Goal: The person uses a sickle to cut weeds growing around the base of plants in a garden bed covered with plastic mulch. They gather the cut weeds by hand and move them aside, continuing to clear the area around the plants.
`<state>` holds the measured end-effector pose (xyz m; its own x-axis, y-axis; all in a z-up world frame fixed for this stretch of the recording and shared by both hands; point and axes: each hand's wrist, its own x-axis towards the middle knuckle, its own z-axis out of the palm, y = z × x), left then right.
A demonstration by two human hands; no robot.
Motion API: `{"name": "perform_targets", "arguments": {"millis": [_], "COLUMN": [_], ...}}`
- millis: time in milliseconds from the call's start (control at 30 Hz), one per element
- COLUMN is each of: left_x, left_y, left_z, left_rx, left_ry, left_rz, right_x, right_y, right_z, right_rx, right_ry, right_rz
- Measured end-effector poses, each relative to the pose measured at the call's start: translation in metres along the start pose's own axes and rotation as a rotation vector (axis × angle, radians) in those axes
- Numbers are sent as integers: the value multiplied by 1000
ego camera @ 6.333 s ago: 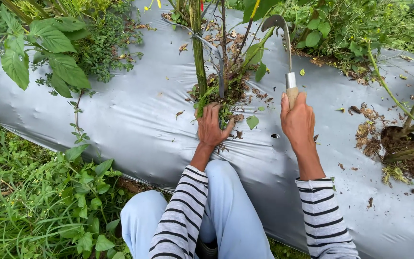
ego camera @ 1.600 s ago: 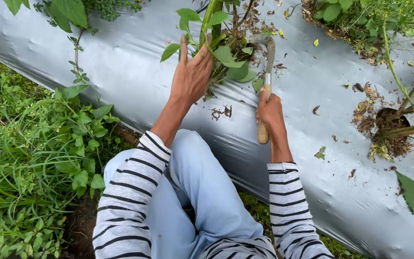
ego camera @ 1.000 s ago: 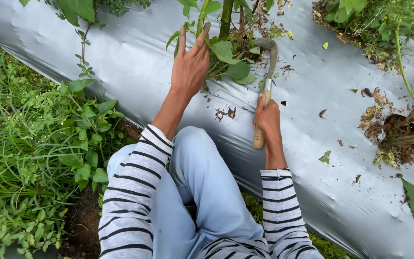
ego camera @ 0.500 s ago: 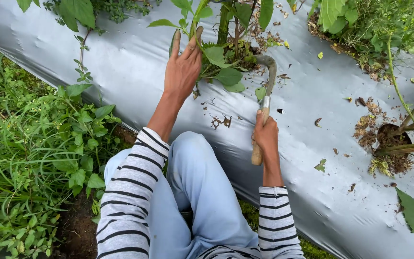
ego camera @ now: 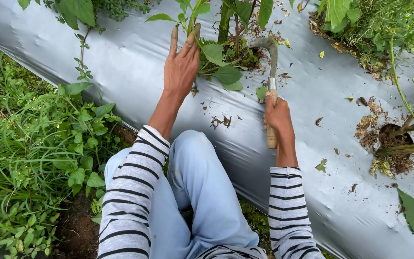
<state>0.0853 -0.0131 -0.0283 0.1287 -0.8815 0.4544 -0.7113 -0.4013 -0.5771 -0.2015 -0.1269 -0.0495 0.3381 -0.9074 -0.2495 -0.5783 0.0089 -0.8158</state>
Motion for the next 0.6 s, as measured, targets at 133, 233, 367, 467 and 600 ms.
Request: {"name": "perform_targets", "arguments": {"millis": [133,233,367,467,600], "left_x": [0,3,-9,1,7], "left_y": [-3,-4,-3,-13,-6], "left_z": [3,13,18,17,37], "left_rx": [23,9,-44,-52,-63], "left_ry": [72,78,105,162,118], "left_rz": [-64,-81,-126,-162,-131], "right_x": [-14,-3,-25,-24,-5], "right_y": [-5,-8,10,12,24], "right_z": [-9,-4,9,17,18], "right_rx": [-26,-118,-190,-268,-325], "right_ry": [-13,2,46,126,132], "right_rz": [-8,-9,-23,-51,-95]}}
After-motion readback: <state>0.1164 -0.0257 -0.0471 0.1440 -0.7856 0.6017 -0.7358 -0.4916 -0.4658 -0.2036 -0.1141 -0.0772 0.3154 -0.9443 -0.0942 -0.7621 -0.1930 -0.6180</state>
